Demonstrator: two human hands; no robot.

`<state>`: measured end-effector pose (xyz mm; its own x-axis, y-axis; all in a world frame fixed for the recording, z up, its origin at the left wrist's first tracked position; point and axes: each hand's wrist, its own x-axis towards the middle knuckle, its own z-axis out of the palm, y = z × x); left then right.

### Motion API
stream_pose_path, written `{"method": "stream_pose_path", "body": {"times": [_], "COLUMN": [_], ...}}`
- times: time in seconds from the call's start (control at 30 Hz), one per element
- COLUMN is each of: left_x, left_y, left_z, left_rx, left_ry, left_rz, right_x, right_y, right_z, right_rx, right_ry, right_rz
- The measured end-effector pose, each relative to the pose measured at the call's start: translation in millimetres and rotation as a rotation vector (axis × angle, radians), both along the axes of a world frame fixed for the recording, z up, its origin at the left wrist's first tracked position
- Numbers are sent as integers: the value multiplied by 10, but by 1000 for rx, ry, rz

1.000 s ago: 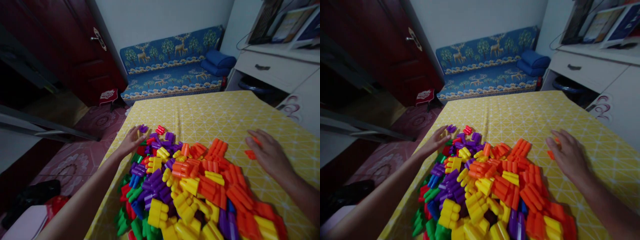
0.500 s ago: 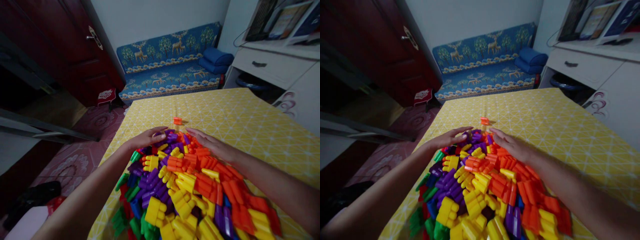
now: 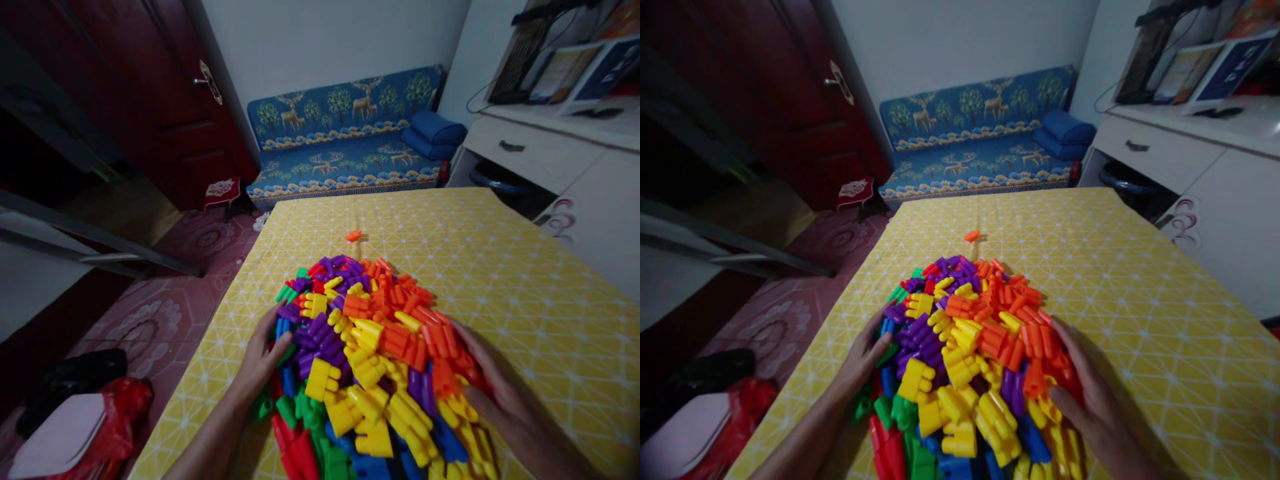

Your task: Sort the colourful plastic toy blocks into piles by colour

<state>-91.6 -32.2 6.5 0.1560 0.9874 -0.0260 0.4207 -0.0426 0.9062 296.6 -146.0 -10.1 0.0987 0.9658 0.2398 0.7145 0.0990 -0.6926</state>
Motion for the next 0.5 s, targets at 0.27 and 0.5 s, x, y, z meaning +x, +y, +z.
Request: {"method": "stream_pose_path", "body": {"times": [0.27,0.5], "left_x": [349,329], "left_y": [343,575], "left_z": [304,287], "left_rx": [-22,-75], "left_ry": [-218,-275], "left_rz": [-53,-83], "right_x": [-691,-1121], "right_y": [782,1302], "right_z": [247,293], "right_rx": [-58,-201], "right_ry": [318,572], "right_rz": [140,305]}}
